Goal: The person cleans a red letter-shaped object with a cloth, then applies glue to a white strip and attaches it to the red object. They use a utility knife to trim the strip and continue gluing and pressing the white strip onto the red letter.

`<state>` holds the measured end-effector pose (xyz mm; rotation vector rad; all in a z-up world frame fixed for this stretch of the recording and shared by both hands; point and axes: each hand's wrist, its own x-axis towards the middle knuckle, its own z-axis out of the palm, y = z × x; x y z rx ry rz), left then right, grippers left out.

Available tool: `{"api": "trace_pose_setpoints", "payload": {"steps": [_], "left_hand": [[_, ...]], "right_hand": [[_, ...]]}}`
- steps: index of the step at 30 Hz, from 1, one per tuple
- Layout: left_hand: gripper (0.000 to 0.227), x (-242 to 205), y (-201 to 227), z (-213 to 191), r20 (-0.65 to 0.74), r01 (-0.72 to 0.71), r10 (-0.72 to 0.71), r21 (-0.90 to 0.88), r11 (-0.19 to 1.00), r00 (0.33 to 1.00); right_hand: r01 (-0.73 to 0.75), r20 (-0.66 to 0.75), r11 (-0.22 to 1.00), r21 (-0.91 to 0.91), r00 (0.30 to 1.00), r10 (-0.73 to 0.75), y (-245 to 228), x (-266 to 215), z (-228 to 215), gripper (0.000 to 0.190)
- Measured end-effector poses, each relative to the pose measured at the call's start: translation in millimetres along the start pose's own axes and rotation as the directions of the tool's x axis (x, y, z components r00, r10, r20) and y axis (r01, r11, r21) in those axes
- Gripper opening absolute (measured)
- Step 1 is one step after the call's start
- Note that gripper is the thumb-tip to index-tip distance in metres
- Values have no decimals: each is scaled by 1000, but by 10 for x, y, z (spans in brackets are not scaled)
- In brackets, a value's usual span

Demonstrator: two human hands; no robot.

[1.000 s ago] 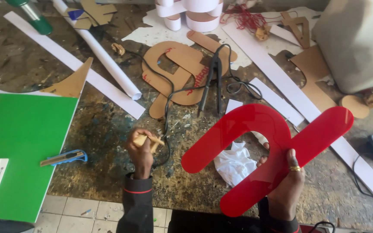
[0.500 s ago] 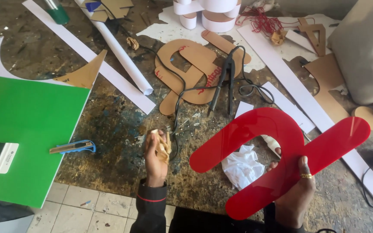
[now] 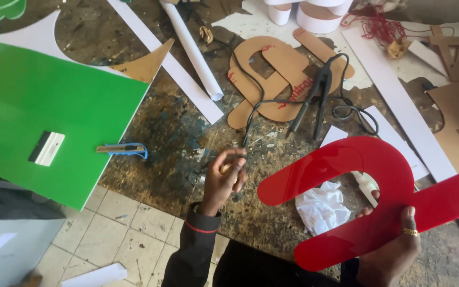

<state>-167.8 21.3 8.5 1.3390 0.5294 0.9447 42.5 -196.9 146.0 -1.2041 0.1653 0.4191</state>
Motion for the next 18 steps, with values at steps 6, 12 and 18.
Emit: {"api": "trace_pose_setpoints", "payload": {"steps": [6, 12, 18], "left_hand": [[72, 5, 77, -14, 95, -205, 182, 397, 895, 979], [35, -31, 264, 402, 458, -666, 484, 491, 562, 746], [18, 1592, 1023, -248, 563, -632, 497, 774, -36, 660]], "right_hand": [[-29, -32, 1000, 2, 999, 29, 59, 70, -60, 44], [51, 41, 999, -2, 998, -51, 78, 219, -228, 48], [90, 128, 992, 83, 987, -100, 92, 284, -377, 48]]}}
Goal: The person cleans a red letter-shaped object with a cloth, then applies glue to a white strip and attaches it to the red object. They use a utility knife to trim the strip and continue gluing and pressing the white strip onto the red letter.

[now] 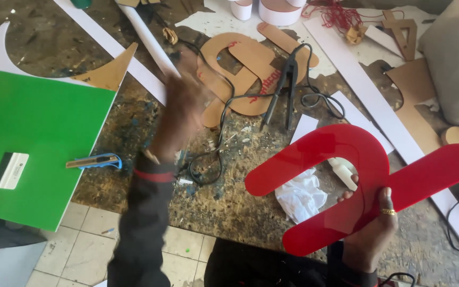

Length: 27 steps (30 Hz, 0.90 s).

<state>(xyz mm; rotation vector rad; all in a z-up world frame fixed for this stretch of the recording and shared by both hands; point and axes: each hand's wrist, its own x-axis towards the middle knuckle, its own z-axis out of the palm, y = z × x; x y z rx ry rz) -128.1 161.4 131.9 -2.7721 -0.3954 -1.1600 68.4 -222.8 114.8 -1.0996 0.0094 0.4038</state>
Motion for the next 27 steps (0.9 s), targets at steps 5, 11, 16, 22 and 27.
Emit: {"api": "trace_pose_setpoints", "payload": {"steps": [5, 11, 16, 22, 27], "left_hand": [[18, 71, -207, -332, -27, 178, -184, -147, 973, 983], [52, -875, 661, 409, 308, 549, -486, -165, 819, 818], [67, -1464, 645, 935, 521, 530, -477, 54, 846, 708], [58, -1253, -248, 946, 256, 540, -511, -56, 840, 821], [45, -652, 309, 697, 211, 310, -304, 7, 951, 929]], "right_hand": [[-68, -52, 997, 35, 996, 70, 76, -3, -82, 53], [-121, -88, 969, 217, 986, 143, 344, 167, -288, 55], [-172, 2, 975, 144, 985, 173, 401, -7, -363, 67], [-439, -108, 867, 236, 875, 472, 865, -463, -608, 57], [-694, 20, 640, 331, 683, 730, 1015, -726, -565, 66]]}}
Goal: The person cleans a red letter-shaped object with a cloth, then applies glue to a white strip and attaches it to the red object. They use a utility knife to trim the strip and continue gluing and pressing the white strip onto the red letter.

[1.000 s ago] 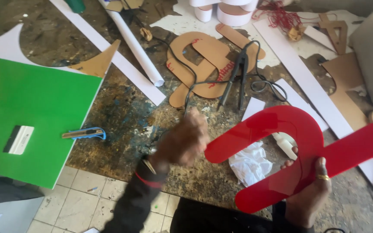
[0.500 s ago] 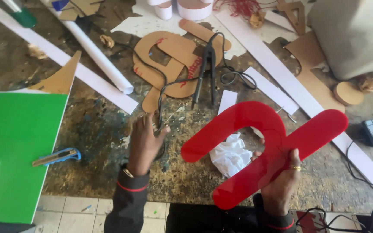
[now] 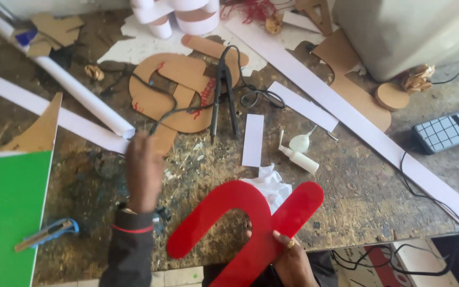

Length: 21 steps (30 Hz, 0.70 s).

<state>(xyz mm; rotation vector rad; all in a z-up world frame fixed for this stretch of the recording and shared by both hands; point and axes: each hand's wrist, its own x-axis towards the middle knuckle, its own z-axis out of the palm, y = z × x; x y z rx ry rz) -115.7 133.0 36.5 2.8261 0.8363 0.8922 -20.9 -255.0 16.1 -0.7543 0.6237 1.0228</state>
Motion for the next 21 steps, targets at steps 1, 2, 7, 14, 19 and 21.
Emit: {"api": "trace_pose_setpoints", "payload": {"steps": [1, 2, 7, 14, 19, 21], "left_hand": [[45, 185, 209, 118, -1, -17, 17, -2, 1000, 1000], [35, 183, 462, 215, 72, -3, 13, -139, 990, 997], [59, 655, 1217, 1058, 114, 17, 3, -181, 983, 993], [161, 1749, 1122, 2430, 474, 248, -375, 309, 918, 796], [104, 2028, 897, 2378, 547, 347, -460, 303, 887, 699], [109, 1889, 760, 2515, 548, 316, -414, 269, 910, 726]], "right_hand": [[8, 4, 1000, 14, 1000, -8, 62, 249, -149, 66], [83, 63, 996, -10, 995, -82, 115, 395, -396, 44], [123, 89, 990, -71, 989, -116, 49, 305, -399, 14], [-25, 8, 997, -76, 1000, 26, -87, 169, -182, 56], [-86, 12, 996, -21, 996, 86, -183, 212, -141, 60], [-55, 9, 997, -60, 998, 55, -228, 194, -86, 67]]}}
